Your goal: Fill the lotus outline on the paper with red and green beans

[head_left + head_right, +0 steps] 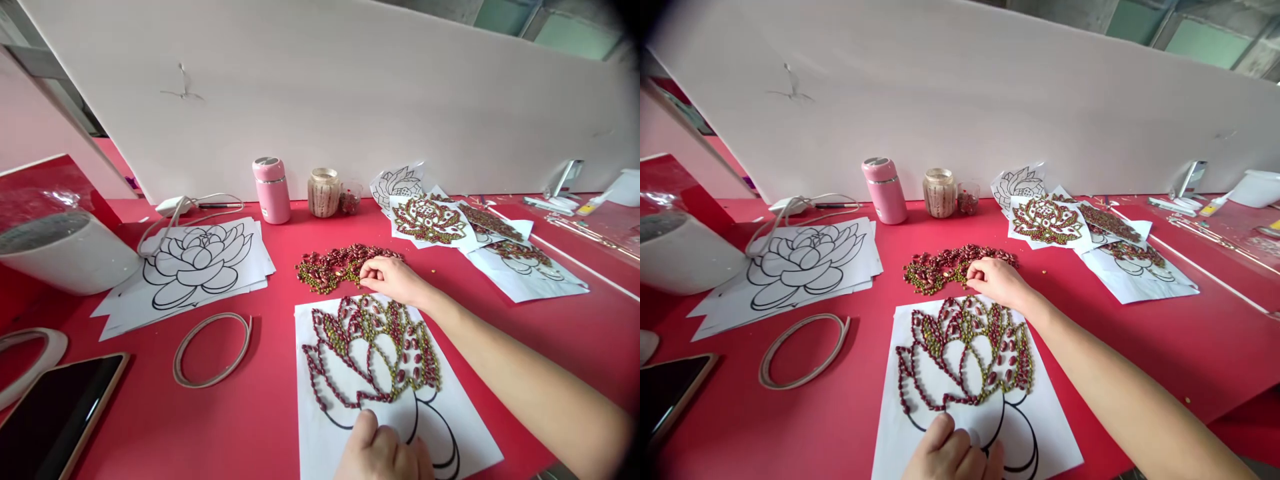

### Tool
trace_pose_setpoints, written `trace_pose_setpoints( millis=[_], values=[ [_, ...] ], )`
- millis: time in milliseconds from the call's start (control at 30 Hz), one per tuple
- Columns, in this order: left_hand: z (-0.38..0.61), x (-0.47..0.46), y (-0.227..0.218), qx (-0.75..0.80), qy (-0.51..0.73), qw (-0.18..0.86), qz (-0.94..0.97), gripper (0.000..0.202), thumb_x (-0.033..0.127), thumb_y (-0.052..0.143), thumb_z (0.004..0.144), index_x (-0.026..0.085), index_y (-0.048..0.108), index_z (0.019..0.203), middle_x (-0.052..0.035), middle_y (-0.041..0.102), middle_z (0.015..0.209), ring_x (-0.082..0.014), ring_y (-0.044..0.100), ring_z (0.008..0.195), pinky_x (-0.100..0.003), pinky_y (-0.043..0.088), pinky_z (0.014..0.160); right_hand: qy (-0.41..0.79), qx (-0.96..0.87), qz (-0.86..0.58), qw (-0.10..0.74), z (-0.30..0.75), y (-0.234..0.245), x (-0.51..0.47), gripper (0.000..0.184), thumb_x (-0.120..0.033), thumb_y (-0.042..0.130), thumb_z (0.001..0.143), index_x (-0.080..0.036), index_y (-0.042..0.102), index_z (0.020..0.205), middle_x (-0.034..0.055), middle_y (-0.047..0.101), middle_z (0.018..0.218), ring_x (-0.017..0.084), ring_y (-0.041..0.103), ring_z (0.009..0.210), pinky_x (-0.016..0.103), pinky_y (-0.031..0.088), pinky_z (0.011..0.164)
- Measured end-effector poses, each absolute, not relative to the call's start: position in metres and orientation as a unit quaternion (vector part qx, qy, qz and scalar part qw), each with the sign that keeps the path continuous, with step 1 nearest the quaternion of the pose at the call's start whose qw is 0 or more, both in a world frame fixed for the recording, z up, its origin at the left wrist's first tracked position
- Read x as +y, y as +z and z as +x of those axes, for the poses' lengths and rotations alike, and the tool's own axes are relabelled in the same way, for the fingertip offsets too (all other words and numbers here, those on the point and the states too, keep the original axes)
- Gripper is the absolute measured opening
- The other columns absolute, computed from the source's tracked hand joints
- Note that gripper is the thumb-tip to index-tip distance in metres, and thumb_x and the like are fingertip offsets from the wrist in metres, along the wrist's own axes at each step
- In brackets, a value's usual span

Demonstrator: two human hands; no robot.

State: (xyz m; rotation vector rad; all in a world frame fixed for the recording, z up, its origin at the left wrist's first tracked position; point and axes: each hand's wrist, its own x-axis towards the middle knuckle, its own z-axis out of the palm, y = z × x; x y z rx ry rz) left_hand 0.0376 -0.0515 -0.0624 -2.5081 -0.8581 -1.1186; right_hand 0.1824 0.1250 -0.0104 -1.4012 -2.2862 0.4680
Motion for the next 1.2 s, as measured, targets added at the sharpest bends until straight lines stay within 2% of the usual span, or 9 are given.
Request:
trace_pose_setpoints(
  millis=[100,300,400,500,667,800,933,1067,1200],
  values=[
    [0.040,-0.052,-0.055,-0.304,-0.423,0.126,-0.844,0.024,0.002,0.047,0.071,0.017,0.041,0.053,0.0056,0.033,0.041,-0.0087,0.032,0.037,-0.028,0.021,0.047,0.150,-0.820,-0.517,0.194,0.182,-0.008,0.123,0.004,-0.021,0.056,0.074,-0.019,0.059,0.072,0.0000,0.058,0.075,0.010,0.051,0.060,0.023,0.038,0.058],
    [0.036,-0.051,-0.042,-0.287,-0.406,0.127,-0.859,0.017,0.002,0.046,0.070,0.015,0.051,0.062,0.0044,0.040,0.043,-0.0100,0.034,0.040,-0.030,0.020,0.051,-0.011,-0.844,-0.522,0.124,0.175,-0.003,0.114,0.010,-0.021,0.048,0.081,-0.019,0.058,0.078,0.0056,0.058,0.080,0.019,0.054,0.079,0.030,0.039,0.070],
    [0.036,-0.051,-0.038,-0.284,-0.412,0.127,-0.856,0.017,0.001,0.045,0.071,0.014,0.053,0.063,0.0036,0.041,0.042,-0.0106,0.034,0.039,-0.030,0.018,0.051,-0.021,-0.842,-0.523,0.132,0.174,-0.005,0.114,0.012,-0.021,0.047,0.083,-0.018,0.057,0.086,0.0069,0.058,0.084,0.020,0.054,0.082,0.032,0.039,0.074],
    [0.037,-0.051,-0.037,-0.287,-0.417,0.122,-0.853,0.017,0.001,0.046,0.070,0.014,0.052,0.061,0.0035,0.041,0.042,-0.0105,0.033,0.039,-0.030,0.018,0.052,-0.012,-0.828,-0.529,0.184,0.179,-0.004,0.115,0.018,-0.022,0.043,0.085,-0.019,0.058,0.093,0.0075,0.058,0.090,0.018,0.055,0.080,0.030,0.041,0.073],
    [0.040,-0.051,-0.038,-0.299,-0.430,0.112,-0.845,0.023,0.002,0.042,0.073,0.014,0.050,0.056,0.0028,0.041,0.041,-0.0108,0.032,0.039,-0.031,0.017,0.051,0.131,-0.772,-0.516,0.347,0.191,0.002,0.108,0.017,-0.027,0.046,0.083,-0.018,0.058,0.090,0.0048,0.059,0.083,0.014,0.055,0.072,0.026,0.044,0.066],
    [0.041,-0.051,-0.038,-0.314,-0.437,0.104,-0.837,0.030,0.004,0.041,0.076,0.015,0.043,0.048,0.0025,0.037,0.039,-0.0100,0.029,0.040,-0.030,0.017,0.050,0.308,-0.691,-0.500,0.422,0.194,0.007,0.094,0.019,-0.034,0.056,0.076,-0.017,0.058,0.084,0.0025,0.061,0.076,0.013,0.055,0.067,0.026,0.046,0.063],
    [0.040,-0.051,-0.038,-0.316,-0.429,0.107,-0.840,0.030,0.004,0.045,0.072,0.015,0.038,0.045,0.0029,0.033,0.038,-0.0096,0.028,0.040,-0.029,0.017,0.049,0.410,-0.642,-0.492,0.421,0.193,0.012,0.079,0.022,-0.036,0.065,0.068,-0.016,0.060,0.077,0.0010,0.059,0.068,0.011,0.052,0.061,0.024,0.045,0.058],
    [0.038,-0.051,-0.042,-0.318,-0.399,0.109,-0.853,0.026,0.002,0.048,0.066,0.016,0.040,0.047,0.0045,0.032,0.039,-0.0091,0.029,0.039,-0.027,0.021,0.049,0.456,-0.646,-0.473,0.388,0.196,0.010,0.068,0.020,-0.037,0.063,0.070,-0.017,0.059,0.071,-0.0006,0.054,0.061,0.008,0.046,0.054,0.020,0.040,0.049],
    [0.036,-0.050,-0.043,-0.315,-0.394,0.120,-0.855,0.026,0.004,0.051,0.070,0.017,0.040,0.049,0.0057,0.032,0.040,-0.0084,0.031,0.040,-0.027,0.024,0.049,0.481,-0.657,-0.465,0.348,0.200,0.005,0.064,0.023,-0.040,0.060,0.073,-0.018,0.058,0.072,-0.0016,0.050,0.059,0.007,0.042,0.051,0.019,0.037,0.045]
  ],
)
